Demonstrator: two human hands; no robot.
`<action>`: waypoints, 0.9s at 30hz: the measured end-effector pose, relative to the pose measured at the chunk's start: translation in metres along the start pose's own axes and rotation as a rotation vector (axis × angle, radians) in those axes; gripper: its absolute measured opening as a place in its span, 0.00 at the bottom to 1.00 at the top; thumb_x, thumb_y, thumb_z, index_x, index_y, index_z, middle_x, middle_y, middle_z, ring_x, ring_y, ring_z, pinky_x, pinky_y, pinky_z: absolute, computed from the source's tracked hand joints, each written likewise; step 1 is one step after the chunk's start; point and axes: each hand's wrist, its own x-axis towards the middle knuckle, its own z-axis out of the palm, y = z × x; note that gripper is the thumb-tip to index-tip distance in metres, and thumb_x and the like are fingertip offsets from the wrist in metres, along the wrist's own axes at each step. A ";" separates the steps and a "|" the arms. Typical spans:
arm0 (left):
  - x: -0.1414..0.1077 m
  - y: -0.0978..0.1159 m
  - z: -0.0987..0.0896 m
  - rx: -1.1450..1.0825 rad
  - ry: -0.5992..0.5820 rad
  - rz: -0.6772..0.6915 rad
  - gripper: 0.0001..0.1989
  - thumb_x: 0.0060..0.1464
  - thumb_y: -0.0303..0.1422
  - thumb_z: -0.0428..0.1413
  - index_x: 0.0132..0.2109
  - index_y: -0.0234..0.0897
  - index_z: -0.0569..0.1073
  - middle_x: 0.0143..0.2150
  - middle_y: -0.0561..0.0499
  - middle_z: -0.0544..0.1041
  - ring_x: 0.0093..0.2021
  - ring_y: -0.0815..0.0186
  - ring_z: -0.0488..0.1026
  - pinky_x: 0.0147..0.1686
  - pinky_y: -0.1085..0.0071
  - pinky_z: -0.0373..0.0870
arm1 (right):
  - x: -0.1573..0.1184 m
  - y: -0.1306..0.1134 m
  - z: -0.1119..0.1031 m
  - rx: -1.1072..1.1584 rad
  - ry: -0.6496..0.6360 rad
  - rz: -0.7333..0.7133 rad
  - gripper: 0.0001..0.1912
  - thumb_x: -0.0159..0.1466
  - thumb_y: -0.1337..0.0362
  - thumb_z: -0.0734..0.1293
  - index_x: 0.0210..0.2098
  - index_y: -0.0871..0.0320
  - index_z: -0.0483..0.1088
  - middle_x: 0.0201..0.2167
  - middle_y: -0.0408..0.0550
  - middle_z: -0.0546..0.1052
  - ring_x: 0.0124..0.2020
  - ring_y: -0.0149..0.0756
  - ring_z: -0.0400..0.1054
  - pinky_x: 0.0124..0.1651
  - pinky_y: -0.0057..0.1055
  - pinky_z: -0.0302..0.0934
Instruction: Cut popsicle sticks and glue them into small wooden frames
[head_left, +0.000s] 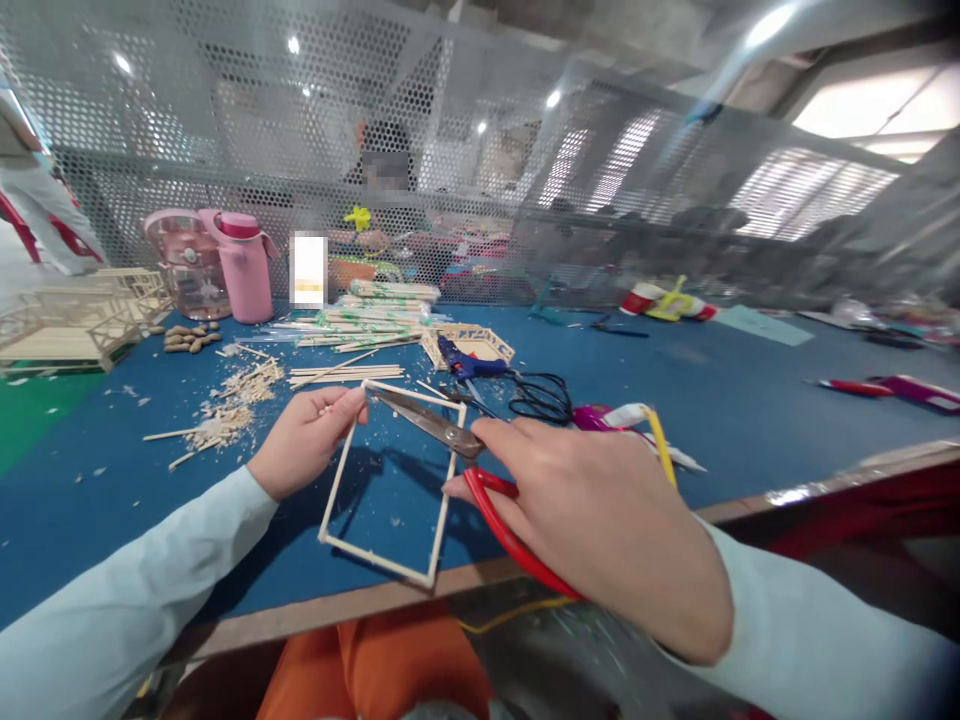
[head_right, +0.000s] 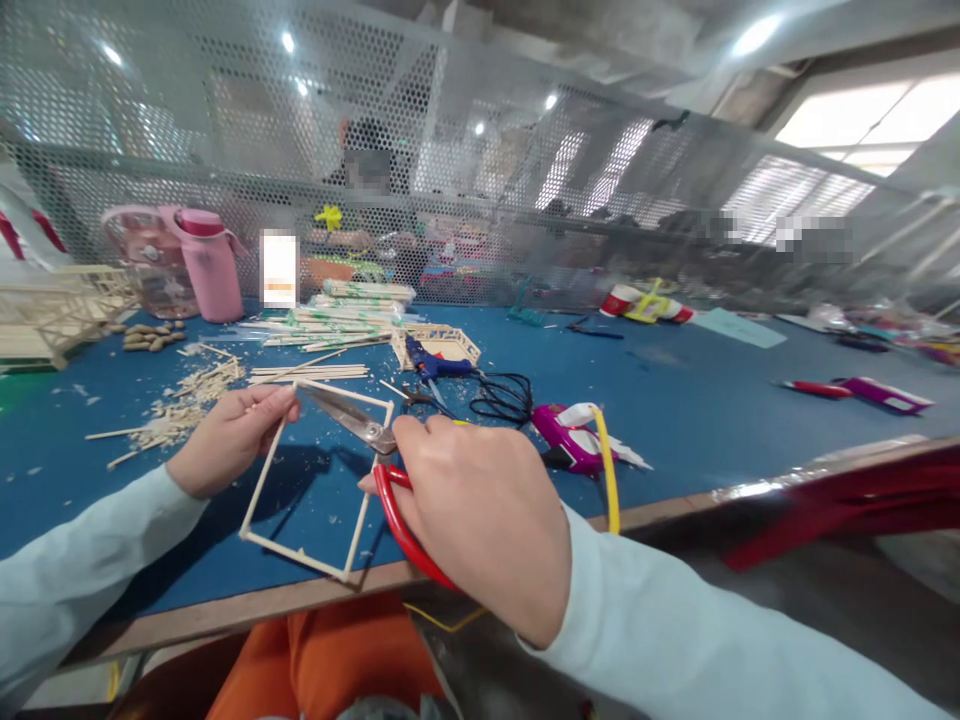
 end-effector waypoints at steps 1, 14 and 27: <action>0.000 -0.001 0.001 -0.011 0.009 -0.010 0.19 0.53 0.46 0.47 0.25 0.35 0.66 0.13 0.60 0.53 0.15 0.75 0.49 0.15 0.77 0.45 | 0.000 -0.002 -0.001 -0.013 0.001 0.003 0.16 0.59 0.50 0.60 0.29 0.57 0.66 0.22 0.45 0.73 0.21 0.37 0.67 0.22 0.29 0.37; -0.009 -0.004 0.010 0.022 0.061 0.070 0.19 0.54 0.45 0.47 0.26 0.35 0.68 0.15 0.59 0.55 0.17 0.74 0.51 0.17 0.76 0.47 | -0.009 0.003 -0.013 0.132 0.028 -0.148 0.10 0.61 0.64 0.57 0.39 0.58 0.66 0.30 0.49 0.71 0.29 0.37 0.66 0.29 0.31 0.55; -0.008 0.000 0.011 0.008 0.251 0.033 0.18 0.53 0.44 0.47 0.26 0.35 0.69 0.13 0.59 0.54 0.16 0.74 0.52 0.16 0.76 0.48 | -0.007 0.002 -0.013 0.286 -0.034 -0.034 0.14 0.61 0.62 0.58 0.44 0.58 0.67 0.33 0.50 0.74 0.32 0.38 0.69 0.34 0.32 0.61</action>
